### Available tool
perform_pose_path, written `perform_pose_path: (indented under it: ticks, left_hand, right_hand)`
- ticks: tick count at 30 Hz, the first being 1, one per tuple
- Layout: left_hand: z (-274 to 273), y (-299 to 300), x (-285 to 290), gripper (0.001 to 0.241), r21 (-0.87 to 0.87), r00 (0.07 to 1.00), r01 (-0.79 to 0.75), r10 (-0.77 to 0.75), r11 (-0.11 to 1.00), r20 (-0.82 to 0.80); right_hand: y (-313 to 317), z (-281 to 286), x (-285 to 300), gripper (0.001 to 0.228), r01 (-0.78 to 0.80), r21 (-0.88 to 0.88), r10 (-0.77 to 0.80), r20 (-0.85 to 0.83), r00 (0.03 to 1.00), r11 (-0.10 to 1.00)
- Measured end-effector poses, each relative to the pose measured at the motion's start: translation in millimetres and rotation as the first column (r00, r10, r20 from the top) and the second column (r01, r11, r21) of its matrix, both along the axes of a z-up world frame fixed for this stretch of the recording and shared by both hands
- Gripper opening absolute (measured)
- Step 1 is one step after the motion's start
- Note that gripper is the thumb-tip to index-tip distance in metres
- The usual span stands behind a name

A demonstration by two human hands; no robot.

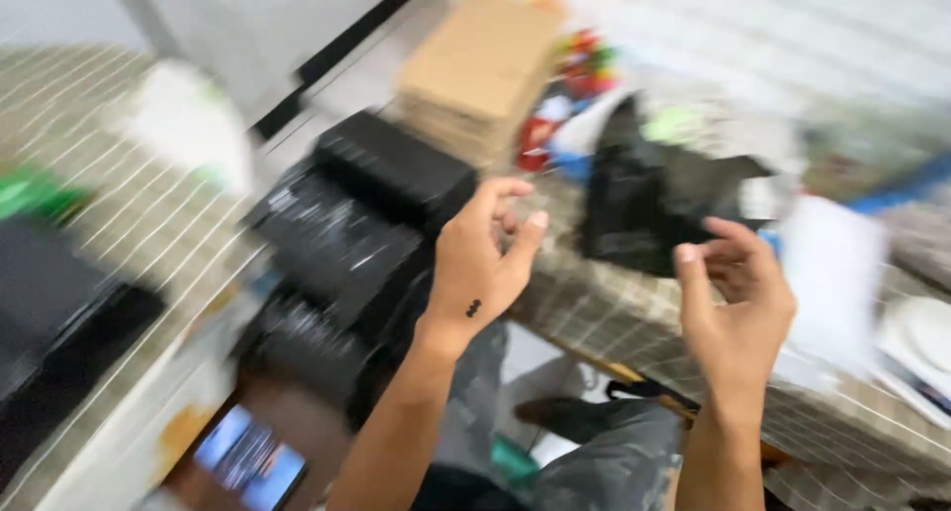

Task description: The person uses a green scoop to transfer pebbles from a large bag into small plastic bags, then weighs the small bags on a digital scale and wraps them in black bubble wrap.

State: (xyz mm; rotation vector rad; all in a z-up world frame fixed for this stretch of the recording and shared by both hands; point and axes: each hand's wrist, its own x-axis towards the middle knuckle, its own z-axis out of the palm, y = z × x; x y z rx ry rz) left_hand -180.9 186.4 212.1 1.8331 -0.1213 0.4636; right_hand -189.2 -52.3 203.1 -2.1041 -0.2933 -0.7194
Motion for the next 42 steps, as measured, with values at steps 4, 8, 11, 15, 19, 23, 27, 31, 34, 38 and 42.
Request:
perform_pose_path:
  ticks: [4, 8, 11, 15, 19, 23, 27, 31, 34, 38, 42]
  left_hand:
    - [-10.8, -77.5, 87.4, 0.054, 0.176, 0.992, -0.11, 0.097, 0.978, 0.078]
    - [4.4, -135.6, 143.1, 0.09, 0.274, 0.974, -0.117, 0.164, 0.955, -0.156]
    - [-28.0, -154.5, 191.6, 0.068, 0.378, 0.966, 0.002, 0.097, 0.926, -0.241]
    - [-26.2, -160.7, 199.5, 0.012, 0.299, 0.966, -0.074, -0.006, 0.951, 0.259]
    - [-8.8, -160.7, 182.1, 0.012, 0.047, 0.975, 0.049, -0.058, 0.998, 0.215]
    - [0.2, -170.4, 180.1, 0.017, -0.16, 0.987, 0.15, -0.14, 0.976, 0.073]
    - [-6.9, -180.7, 178.4, 0.018, -0.342, 0.964, 0.199, -0.246, 0.918, -0.099]
    - [-19.1, -186.2, 182.5, 0.014, -0.581, 0.924, 0.231, -0.363, 0.781, -0.12]
    - [-26.8, -178.2, 180.9, 0.025, -0.605, 0.917, 0.262, -0.389, 0.752, -0.085]
    - [-45.1, -157.4, 176.6, 0.067, -0.553, 0.896, 0.401, -0.437, 0.73, 0.073]
    - [-37.3, -152.0, 146.3, 0.093, -0.445, 0.893, 0.41, -0.449, 0.796, 0.021]
  right_hand:
    - [-93.4, 1.5, 40.6, 0.042, 0.305, 0.175, -0.316, 0.042, 0.948, 0.936]
    - [-106.3, 7.5, 80.5, 0.103, 0.28, 0.197, -0.257, -0.134, 0.957, 0.939]
    - [-132.1, -29.8, 132.5, 0.059, 0.175, 0.061, -0.16, -0.198, 0.967, 0.983]
    - [-149.4, -23.0, 142.5, 0.019, 0.203, 0.314, -0.198, -0.05, 0.979, 0.927]
    - [-162.5, 3.5, 125.7, 0.019, 0.172, 0.446, -0.212, 0.041, 0.976, 0.878]
    - [-161.3, 18.3, 117.2, 0.017, 0.055, 0.486, -0.113, 0.091, 0.989, 0.872]
    - [-163.8, 0.7, 127.1, 0.031, -0.058, 0.8, 0.198, -0.076, 0.977, 0.597]
    - [-154.3, -15.8, 129.3, 0.034, -0.165, 0.835, 0.305, -0.003, 0.952, 0.524]
    - [-147.8, -23.5, 125.4, 0.035, -0.187, 0.828, 0.307, 0.019, 0.952, 0.528]
    - [-151.1, -44.0, 120.4, 0.045, -0.078, 0.713, 0.122, -0.011, 0.992, 0.697]
    - [-137.7, -58.2, 125.8, 0.084, -0.089, 0.614, 0.085, 0.036, 0.996, 0.784]
